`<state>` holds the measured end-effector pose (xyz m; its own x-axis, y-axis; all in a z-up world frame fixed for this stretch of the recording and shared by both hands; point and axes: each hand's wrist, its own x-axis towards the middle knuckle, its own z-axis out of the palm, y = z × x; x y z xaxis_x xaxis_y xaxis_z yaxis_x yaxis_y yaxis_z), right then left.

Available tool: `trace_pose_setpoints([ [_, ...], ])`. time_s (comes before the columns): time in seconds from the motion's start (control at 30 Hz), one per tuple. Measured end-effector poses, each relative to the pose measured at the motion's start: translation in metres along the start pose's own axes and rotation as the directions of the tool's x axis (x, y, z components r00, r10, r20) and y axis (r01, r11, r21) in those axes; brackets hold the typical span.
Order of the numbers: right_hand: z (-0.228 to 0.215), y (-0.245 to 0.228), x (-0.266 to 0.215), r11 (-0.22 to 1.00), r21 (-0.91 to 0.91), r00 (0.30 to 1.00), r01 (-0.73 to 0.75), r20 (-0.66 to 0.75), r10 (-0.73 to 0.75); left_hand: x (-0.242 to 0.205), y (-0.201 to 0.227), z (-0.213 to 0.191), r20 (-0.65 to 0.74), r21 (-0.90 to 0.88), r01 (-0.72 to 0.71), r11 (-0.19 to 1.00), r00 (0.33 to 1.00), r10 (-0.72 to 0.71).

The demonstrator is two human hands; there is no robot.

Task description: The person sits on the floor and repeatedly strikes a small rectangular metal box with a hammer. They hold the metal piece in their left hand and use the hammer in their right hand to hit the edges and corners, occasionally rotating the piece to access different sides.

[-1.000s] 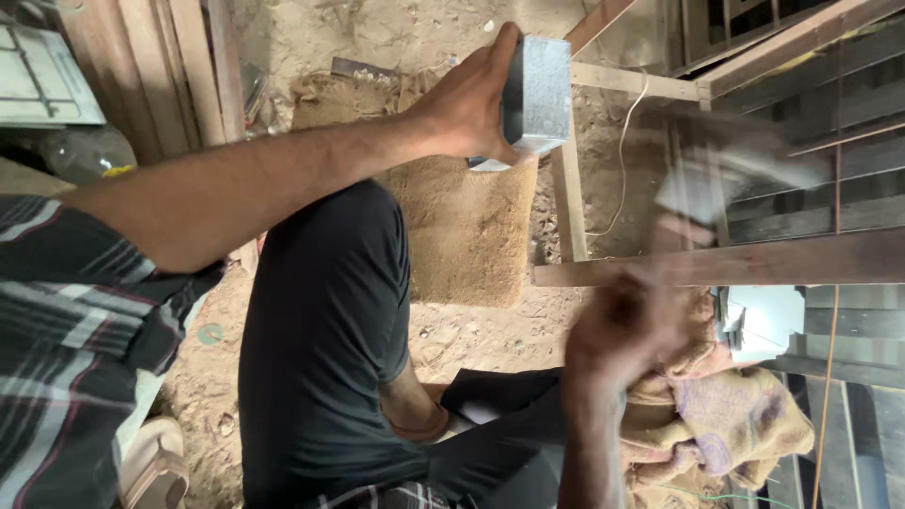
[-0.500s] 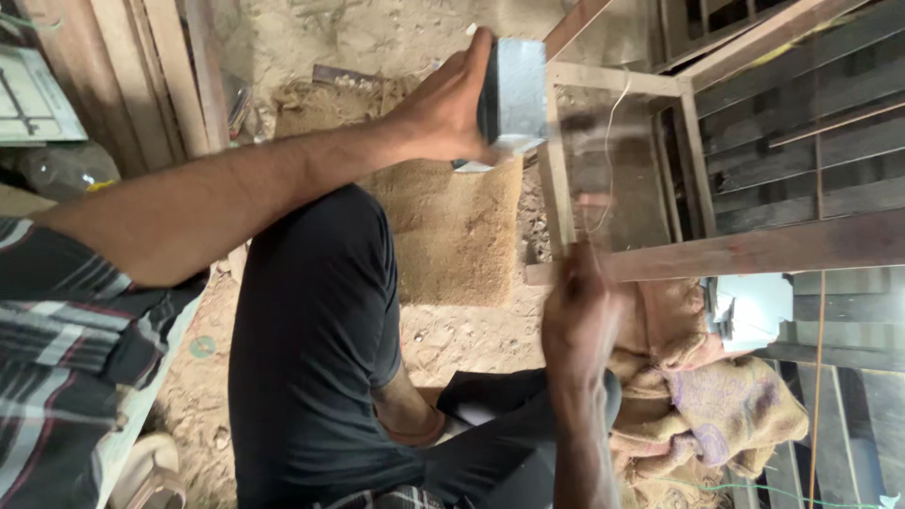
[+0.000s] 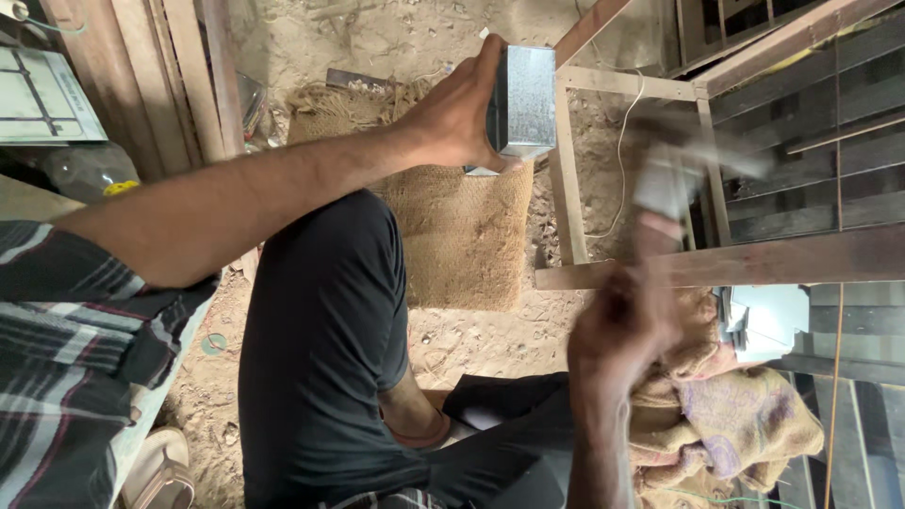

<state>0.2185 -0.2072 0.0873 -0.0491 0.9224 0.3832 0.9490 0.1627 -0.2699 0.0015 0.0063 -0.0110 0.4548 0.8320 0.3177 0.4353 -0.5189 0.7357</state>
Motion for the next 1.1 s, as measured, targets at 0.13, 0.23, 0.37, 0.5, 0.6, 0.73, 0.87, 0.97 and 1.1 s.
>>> trace_pose_setpoints([
  [0.13,-0.008,0.018,0.002,0.995,0.09,0.999,0.039,0.022,-0.041,0.0,0.002,-0.004,-0.113,0.048,-0.197,0.979,0.973,0.201],
  [0.23,-0.028,0.031,-0.006,0.995,0.077,0.989,0.059,-0.137,-0.048,0.004,0.005,-0.005,-0.005,-0.052,0.014,0.999,1.0,-0.015],
  [0.37,-0.022,0.027,-0.008,0.967,0.15,0.829,0.204,-0.552,-0.089,0.002,0.003,-0.003,0.005,-0.041,0.035,0.999,0.999,-0.035],
  [0.5,0.012,0.02,0.009,0.917,-0.199,0.829,0.346,-0.393,-0.398,0.009,-0.001,0.0,-0.133,0.081,-0.133,0.988,0.981,0.143],
  [0.6,0.009,0.019,0.002,0.981,0.074,0.984,0.178,-0.013,-0.178,0.005,-0.003,0.0,-0.077,0.016,-0.03,0.999,0.997,0.031],
  [0.73,-0.023,0.027,-0.007,0.983,0.134,0.96,0.129,-0.266,-0.089,0.006,-0.006,0.004,0.012,-0.013,-0.007,1.0,1.0,0.007],
  [0.87,-0.014,0.018,0.016,0.942,0.219,0.776,0.255,-0.627,-0.064,0.014,-0.018,0.007,0.062,0.029,0.056,0.998,0.996,-0.058],
  [0.97,0.002,0.002,0.016,0.967,0.146,0.928,0.207,-0.342,-0.147,0.008,-0.026,0.016,0.017,0.054,-0.008,0.999,1.0,0.008],
  [1.1,0.0,-0.003,-0.023,0.946,0.272,0.984,-0.176,0.079,0.16,0.01,-0.036,0.015,-0.02,0.142,-0.102,0.985,0.994,0.106],
])
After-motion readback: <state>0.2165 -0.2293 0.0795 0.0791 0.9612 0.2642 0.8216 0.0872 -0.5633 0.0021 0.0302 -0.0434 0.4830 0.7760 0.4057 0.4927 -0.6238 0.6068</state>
